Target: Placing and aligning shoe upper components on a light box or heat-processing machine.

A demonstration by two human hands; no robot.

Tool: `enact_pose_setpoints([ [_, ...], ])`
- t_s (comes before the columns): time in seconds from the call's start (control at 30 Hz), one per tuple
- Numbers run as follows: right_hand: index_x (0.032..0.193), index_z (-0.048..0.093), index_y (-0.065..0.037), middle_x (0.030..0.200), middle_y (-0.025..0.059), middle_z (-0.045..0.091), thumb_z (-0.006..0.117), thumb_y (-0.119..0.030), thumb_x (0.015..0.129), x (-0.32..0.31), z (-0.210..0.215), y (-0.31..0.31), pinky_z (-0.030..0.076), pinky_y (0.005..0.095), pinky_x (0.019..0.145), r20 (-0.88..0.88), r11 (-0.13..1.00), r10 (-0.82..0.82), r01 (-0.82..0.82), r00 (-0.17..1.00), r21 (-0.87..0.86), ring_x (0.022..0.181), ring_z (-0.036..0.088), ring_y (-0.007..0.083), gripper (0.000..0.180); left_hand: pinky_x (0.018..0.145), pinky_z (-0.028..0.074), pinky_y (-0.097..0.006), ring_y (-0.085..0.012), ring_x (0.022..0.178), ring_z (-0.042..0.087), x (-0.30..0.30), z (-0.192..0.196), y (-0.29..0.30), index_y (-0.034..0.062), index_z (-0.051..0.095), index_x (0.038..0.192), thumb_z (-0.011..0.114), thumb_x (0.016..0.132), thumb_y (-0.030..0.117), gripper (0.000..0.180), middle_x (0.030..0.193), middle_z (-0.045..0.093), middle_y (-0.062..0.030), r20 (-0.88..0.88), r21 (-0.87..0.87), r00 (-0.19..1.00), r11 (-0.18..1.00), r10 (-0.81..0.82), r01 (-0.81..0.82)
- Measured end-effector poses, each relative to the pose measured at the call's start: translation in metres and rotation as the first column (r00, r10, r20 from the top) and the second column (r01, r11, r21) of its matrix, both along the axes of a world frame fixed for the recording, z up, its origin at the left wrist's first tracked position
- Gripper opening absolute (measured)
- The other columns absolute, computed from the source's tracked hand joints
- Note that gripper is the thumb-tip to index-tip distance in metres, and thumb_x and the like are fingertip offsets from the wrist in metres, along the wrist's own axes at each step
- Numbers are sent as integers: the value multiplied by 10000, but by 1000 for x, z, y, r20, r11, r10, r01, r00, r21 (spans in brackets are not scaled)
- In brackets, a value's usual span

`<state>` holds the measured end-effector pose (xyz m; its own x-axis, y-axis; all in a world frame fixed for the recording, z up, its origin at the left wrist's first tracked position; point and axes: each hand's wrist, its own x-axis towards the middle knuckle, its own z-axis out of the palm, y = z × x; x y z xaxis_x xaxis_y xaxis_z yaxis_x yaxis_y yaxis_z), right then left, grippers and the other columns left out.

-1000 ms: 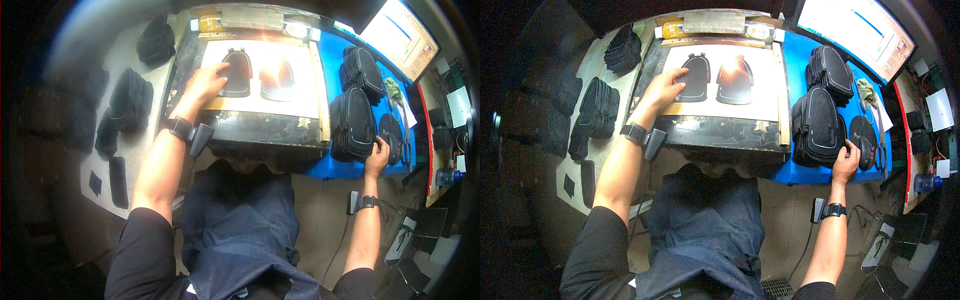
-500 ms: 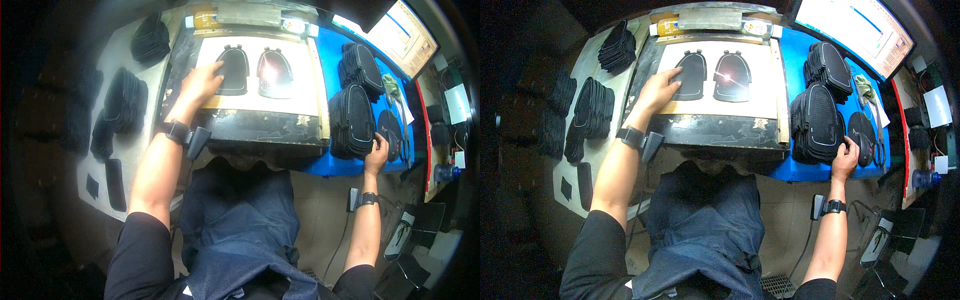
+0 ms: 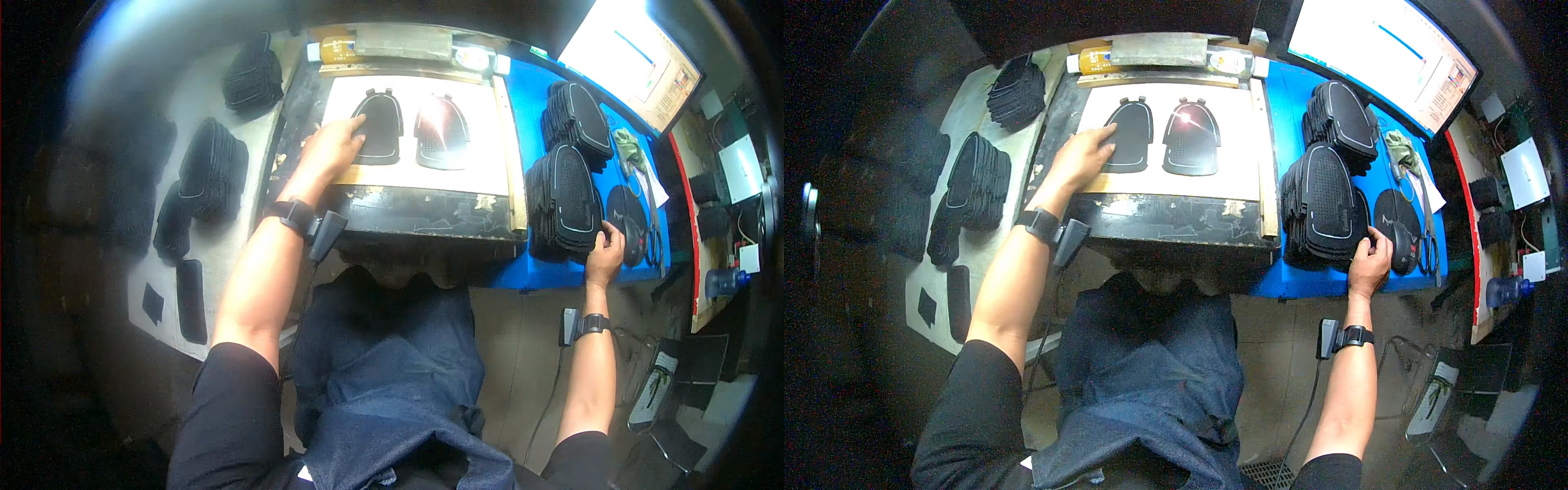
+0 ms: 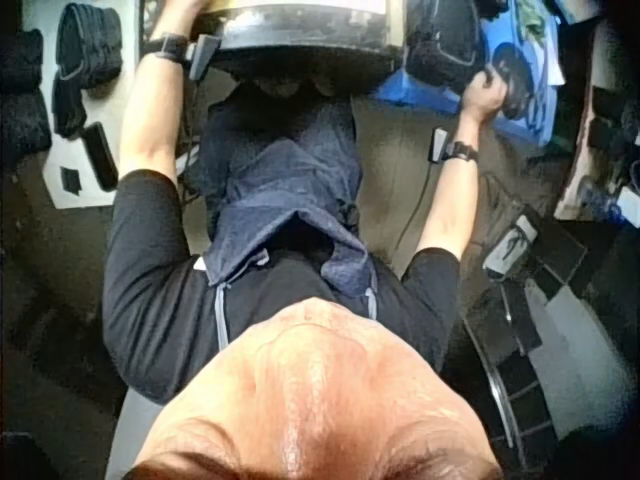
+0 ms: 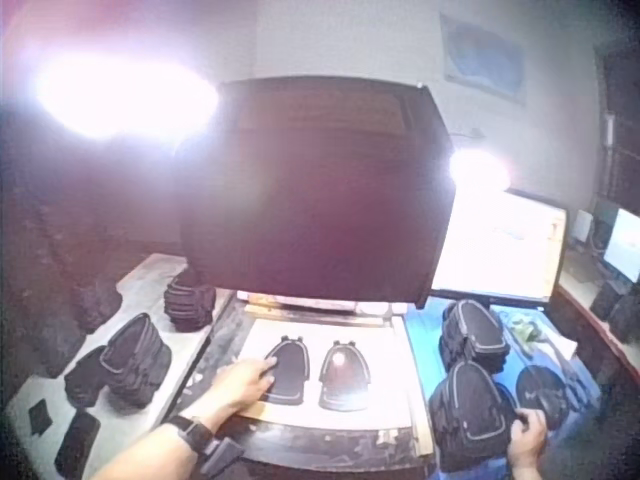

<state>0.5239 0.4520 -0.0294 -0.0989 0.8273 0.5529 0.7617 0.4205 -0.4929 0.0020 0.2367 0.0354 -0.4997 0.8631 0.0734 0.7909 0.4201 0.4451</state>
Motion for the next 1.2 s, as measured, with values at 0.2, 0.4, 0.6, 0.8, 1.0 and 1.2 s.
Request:
enact_pose_setpoints([
  [0.2, 1101, 713, -45, 1058, 126, 675, 591, -120, 882, 0, -2, 2, 511, 358, 760, -11, 999, -5, 4, 1000, -32, 838, 639, 257, 261, 998, 509, -466, -337, 1173, 641, 16, -1, -4, 174, 614, 1381, 593, 966, 323, 442, 1260, 670, -173, -110, 28, 993, 999, 47, -44],
  [0.4, 1087, 722, -76, 1109, 149, 683, 595, -147, 882, 1, 1, 2, 523, 430, 899, 33, 999, -37, 38, 999, -28, 1017, 660, 347, 251, 746, 580, -436, -298, 894, 698, 69, -15, -33, 153, 691, 1247, 610, 950, 334, 357, 932, 687, -130, -511, 145, 848, 986, 142, -78],
  [0.6, 1075, 725, -77, 1107, 150, 686, 589, -174, 881, 2, 0, 5, 524, 439, 903, 58, 999, -31, 29, 998, 22, 1014, 661, 345, 256, 681, 563, -450, -310, 789, 680, 86, -10, -57, 119, 711, 1107, 665, 909, 291, 267, 837, 660, -110, -530, 286, 832, 958, 165, -8],
  [0.8, 1073, 721, -64, 1104, 169, 685, 583, -177, 875, -2, 1, -2, 524, 448, 899, 73, 999, -26, 24, 997, 27, 1021, 658, 352, 267, 653, 523, -486, -367, 710, 644, 130, -4, -108, 65, 652, 762, 657, 902, 211, 202, 746, 627, -143, -382, 358, 923, 914, -43, 191],
  [1.0, 1066, 721, -70, 1094, 181, 687, 584, -183, 884, 7, -11, 4, 515, 459, 912, 56, 998, -5, 1, 998, 69, 1017, 650, 381, 254, 646, 495, -373, -299, 684, 588, 196, 23, -182, 33, 622, 813, 645, 974, 209, 239, 759, 548, -124, 129, 420, 965, 894, -229, 156],
  [1.2, 1082, 725, -75, 1085, 181, 693, 582, -196, 906, 12, -18, 25, 502, 449, 934, 132, 983, 40, -63, 990, 173, 1026, 647, 367, 257, 724, 507, -301, -168, 792, 631, 224, 115, -205, 8, 689, 1106, 673, 959, 366, 387, 920, 629, -86, 574, 645, 493, 732, -653, 218],
])
